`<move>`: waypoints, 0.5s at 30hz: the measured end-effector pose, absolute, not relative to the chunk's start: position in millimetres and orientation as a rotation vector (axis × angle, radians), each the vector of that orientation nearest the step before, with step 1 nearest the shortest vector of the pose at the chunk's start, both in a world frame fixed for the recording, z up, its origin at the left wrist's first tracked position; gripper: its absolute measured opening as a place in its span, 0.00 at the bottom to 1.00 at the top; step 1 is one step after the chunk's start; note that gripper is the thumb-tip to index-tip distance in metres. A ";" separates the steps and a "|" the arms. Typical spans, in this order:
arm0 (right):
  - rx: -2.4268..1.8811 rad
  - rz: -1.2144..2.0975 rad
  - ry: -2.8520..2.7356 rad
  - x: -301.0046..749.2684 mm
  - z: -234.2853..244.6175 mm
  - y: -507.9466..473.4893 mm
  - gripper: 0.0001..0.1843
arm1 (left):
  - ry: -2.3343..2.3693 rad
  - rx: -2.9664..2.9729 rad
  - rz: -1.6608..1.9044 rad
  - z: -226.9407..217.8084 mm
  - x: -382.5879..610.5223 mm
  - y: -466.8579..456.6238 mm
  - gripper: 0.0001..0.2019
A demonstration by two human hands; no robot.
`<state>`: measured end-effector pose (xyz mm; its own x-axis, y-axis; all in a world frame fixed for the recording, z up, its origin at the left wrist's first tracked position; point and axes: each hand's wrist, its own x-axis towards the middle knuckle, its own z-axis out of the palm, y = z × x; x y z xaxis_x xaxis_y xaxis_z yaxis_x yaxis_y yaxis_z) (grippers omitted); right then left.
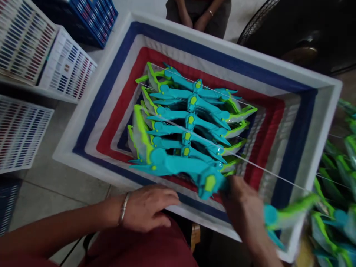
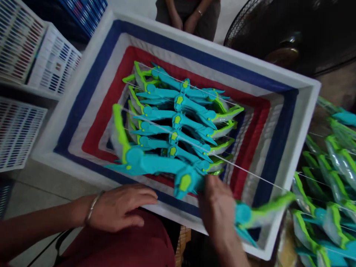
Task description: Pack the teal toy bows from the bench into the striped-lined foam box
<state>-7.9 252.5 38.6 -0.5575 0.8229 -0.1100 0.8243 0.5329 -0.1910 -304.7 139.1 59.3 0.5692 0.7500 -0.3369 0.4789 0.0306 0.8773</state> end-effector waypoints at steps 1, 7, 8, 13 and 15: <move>1.367 -0.360 2.773 -27.7 27.4 245.8 0.06 | 1.076 1.601 0.320 62.8 -309.9 137.5 0.21; 1.192 -0.442 2.680 -95.7 -35.5 207.9 0.13 | 1.331 1.572 0.401 47.2 -348.0 144.5 0.14; 1.203 -0.455 2.666 -96.9 -38.8 205.8 0.14 | 1.374 1.586 0.387 41.3 -352.4 147.3 0.13; 1.185 -0.506 2.624 -99.2 -43.5 211.6 0.10 | 1.513 1.759 0.187 9.2 -357.9 172.9 0.18; 1.099 -0.502 2.597 -104.5 -49.4 217.4 0.10 | 1.480 1.838 0.029 -6.5 -354.7 186.9 0.23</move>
<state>-104.5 217.4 -49.4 -0.6730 0.6347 -0.3797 0.7305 0.6509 -0.2067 -354.7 186.9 -6.5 0.3274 0.8438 -0.4253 0.8264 -0.0374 0.5619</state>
